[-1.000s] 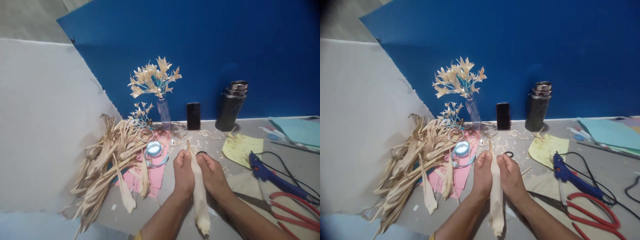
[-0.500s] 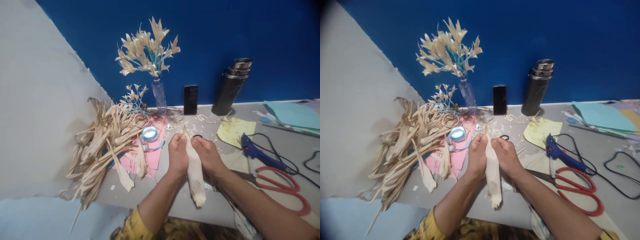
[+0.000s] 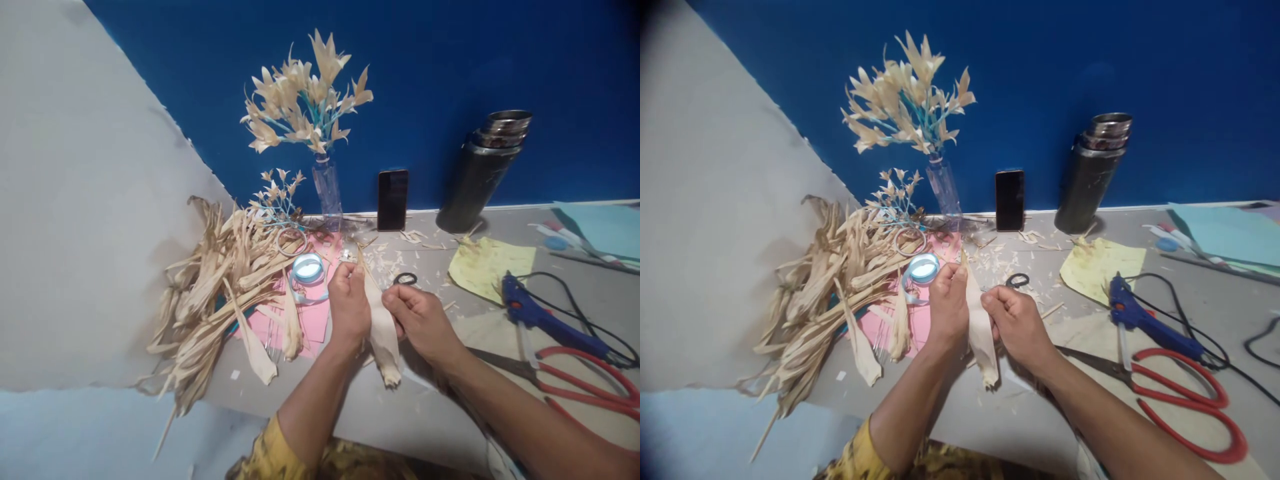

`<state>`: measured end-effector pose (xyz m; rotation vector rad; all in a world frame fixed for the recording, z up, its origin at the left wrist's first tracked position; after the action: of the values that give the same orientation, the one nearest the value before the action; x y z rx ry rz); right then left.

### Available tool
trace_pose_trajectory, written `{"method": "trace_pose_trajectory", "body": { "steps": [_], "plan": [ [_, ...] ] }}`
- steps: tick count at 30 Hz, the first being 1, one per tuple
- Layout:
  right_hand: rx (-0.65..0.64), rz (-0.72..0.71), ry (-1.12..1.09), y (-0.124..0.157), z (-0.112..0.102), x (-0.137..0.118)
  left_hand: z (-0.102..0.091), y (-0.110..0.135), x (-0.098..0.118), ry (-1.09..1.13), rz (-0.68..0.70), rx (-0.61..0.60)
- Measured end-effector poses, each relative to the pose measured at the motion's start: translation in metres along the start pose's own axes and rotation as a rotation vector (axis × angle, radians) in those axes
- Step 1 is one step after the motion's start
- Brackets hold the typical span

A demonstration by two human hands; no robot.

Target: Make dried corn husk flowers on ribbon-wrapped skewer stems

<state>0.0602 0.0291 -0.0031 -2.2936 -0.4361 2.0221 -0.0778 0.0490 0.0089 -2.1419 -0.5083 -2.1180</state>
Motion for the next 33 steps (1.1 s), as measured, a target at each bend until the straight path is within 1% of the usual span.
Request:
{"method": "trace_pose_trajectory", "body": {
  "steps": [3, 6, 8, 10, 11, 12, 13, 14, 15, 16, 17, 18, 19, 21, 22, 24, 26, 28, 30, 32, 33],
  "plan": [
    [0.027, -0.058, 0.119, 0.002, 0.001, -0.004, 0.003, 0.002, -0.002, 0.004, -0.007, -0.004],
    [0.113, -0.155, 0.308, 0.003, -0.003, -0.013, 0.008, 0.004, -0.003, 0.000, -0.004, 0.002],
    [0.157, -0.182, 0.395, 0.003, -0.009, -0.016, 0.007, 0.002, 0.000, -0.047, 0.020, 0.009],
    [0.193, -0.158, 0.415, 0.000, -0.018, -0.014, -0.006, -0.002, 0.008, -0.124, 0.053, 0.073],
    [0.232, -0.140, 0.413, -0.002, -0.026, -0.013, -0.017, -0.003, 0.015, -0.173, 0.073, 0.123],
    [0.283, -0.123, 0.407, -0.003, -0.034, -0.012, -0.032, -0.003, 0.022, -0.214, 0.088, 0.204],
    [0.340, -0.111, 0.399, -0.005, -0.041, -0.011, -0.044, -0.002, 0.031, -0.273, 0.118, 0.250],
    [0.388, -0.105, 0.386, -0.006, -0.048, -0.011, -0.050, 0.001, 0.040, -0.355, 0.161, 0.222],
    [0.414, -0.105, 0.367, -0.006, -0.051, -0.011, -0.051, 0.006, 0.048, -0.438, 0.225, 0.166],
    [0.420, -0.110, 0.348, -0.007, -0.052, -0.012, -0.053, 0.015, 0.056, -0.473, 0.300, 0.144],
    [0.410, -0.119, 0.328, -0.007, -0.050, -0.013, -0.054, 0.025, 0.059, -0.458, 0.328, 0.138],
    [0.396, -0.133, 0.313, -0.007, -0.047, -0.015, -0.052, 0.032, 0.055, -0.407, 0.283, 0.097],
    [0.381, -0.150, 0.306, -0.006, -0.042, -0.017, -0.045, 0.039, 0.044, -0.311, 0.189, 0.024],
    [0.349, -0.184, 0.323, -0.002, -0.034, -0.021, -0.019, 0.052, 0.015, -0.132, -0.027, -0.204],
    [0.339, -0.201, 0.340, 0.000, -0.030, -0.023, -0.005, 0.058, 0.001, -0.083, -0.111, -0.280],
    [0.326, -0.233, 0.368, 0.002, -0.025, -0.026, 0.010, 0.063, -0.022, 0.036, -0.237, -0.277],
    [0.338, -0.257, 0.362, 0.003, -0.024, -0.027, 0.017, 0.063, -0.032, 0.128, -0.281, -0.227],
    [0.359, -0.245, 0.313, 0.000, -0.027, -0.026, 0.020, 0.060, -0.030, 0.159, -0.250, -0.197],
    [0.322, -0.185, 0.237, -0.006, -0.030, -0.025, 0.018, 0.055, -0.019, 0.121, -0.202, -0.172],
    [0.242, -0.093, 0.145, -0.011, -0.038, -0.026, 0.007, 0.049, -0.008, 0.032, -0.168, -0.114],
    [0.205, -0.054, 0.109, -0.012, -0.044, -0.029, -0.002, 0.045, -0.001, -0.016, -0.148, -0.074]
  ]
}}
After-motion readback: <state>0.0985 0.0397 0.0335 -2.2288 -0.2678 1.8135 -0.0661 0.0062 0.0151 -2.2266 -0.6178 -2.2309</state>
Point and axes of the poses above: each hand's wrist, its own y-axis away from the middle knuckle, its own z-axis out of the palm, x = y × z, the point moved 7 cm from there along -y, towards the middle knuckle, and after that the axes turned 13 degrees about -z, right-handed, at the moved point
